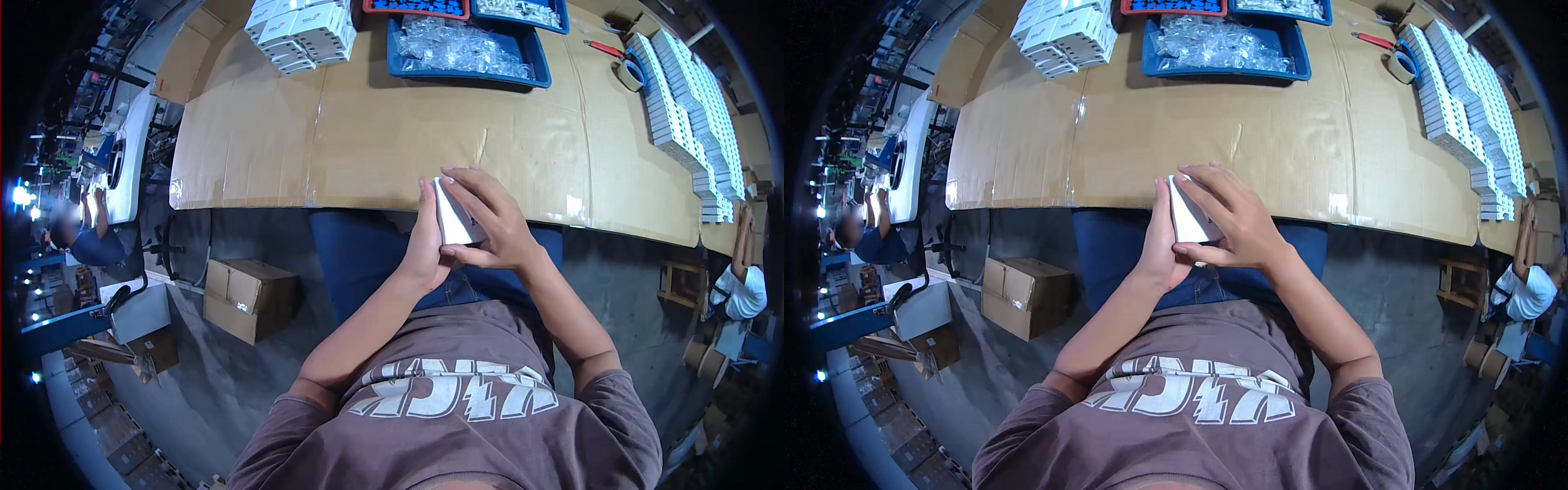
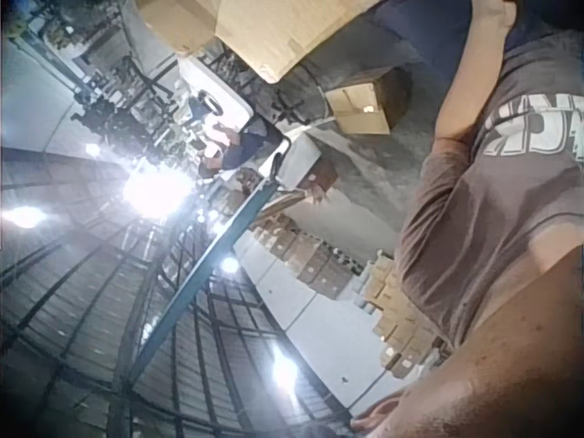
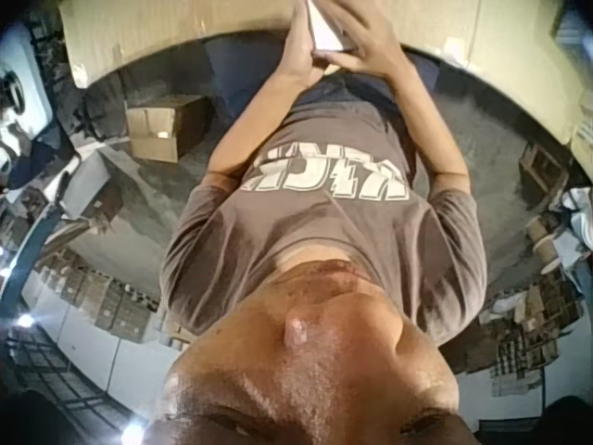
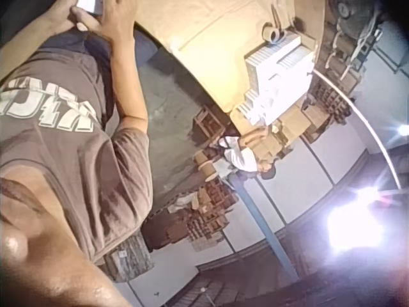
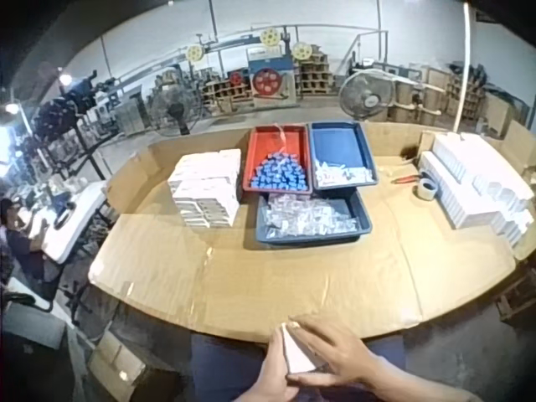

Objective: Assembling, filling, and stacking small white electronics boxes at a factory workstation.

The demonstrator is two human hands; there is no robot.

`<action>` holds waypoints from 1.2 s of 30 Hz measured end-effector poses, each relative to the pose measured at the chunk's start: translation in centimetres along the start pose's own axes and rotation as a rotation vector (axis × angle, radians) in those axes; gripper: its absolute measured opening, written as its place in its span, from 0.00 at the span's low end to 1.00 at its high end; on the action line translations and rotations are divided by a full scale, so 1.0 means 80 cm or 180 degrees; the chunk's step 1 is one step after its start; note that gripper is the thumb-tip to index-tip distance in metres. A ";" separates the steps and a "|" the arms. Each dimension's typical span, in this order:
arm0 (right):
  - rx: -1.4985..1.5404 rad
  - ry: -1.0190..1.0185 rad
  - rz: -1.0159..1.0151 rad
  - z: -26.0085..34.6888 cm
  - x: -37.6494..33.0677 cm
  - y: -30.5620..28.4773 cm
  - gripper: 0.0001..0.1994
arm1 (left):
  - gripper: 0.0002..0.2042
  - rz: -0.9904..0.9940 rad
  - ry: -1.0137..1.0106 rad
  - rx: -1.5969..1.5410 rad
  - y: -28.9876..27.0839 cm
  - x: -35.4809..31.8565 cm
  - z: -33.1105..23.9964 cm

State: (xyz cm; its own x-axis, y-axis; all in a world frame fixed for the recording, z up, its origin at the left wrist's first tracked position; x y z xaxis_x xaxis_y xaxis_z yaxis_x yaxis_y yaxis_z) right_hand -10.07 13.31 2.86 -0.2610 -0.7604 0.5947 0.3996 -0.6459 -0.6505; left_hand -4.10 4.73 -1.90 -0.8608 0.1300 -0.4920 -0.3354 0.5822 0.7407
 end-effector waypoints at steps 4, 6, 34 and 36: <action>-0.0175 -0.0310 -0.0232 0.000 -0.005 0.005 0.40 | 0.36 -0.0098 -0.0003 0.0145 -0.004 0.002 0.000; -0.0170 -0.0361 -0.0287 -0.001 -0.010 0.010 0.39 | 0.35 -0.0250 -0.0002 0.0164 -0.005 0.001 0.001; 0.3251 0.3438 -0.1638 -0.025 -0.049 0.053 0.31 | 0.37 -0.0830 0.2131 0.2051 -0.032 -0.005 -0.029; 0.3300 0.3364 -0.1549 -0.007 -0.037 0.049 0.31 | 0.39 -0.0730 0.2325 0.2267 -0.025 -0.008 -0.032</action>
State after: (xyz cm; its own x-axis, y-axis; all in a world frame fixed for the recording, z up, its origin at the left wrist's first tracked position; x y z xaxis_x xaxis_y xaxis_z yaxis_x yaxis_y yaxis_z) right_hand -8.25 12.99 -1.72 -0.8403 -0.4878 -0.2366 0.3894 -0.8466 0.3627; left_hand -3.88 1.40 -1.89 -0.9065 -0.4220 -0.0146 -0.4210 0.9007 0.1069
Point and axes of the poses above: each hand's wrist, its own x-axis towards the middle knuckle, its own y-axis out of the palm, z = x × y, the point moved 6 cm from there along x, towards the middle knuckle, and after that the axes turned 10 degrees about -y, right-handed, at the moved point
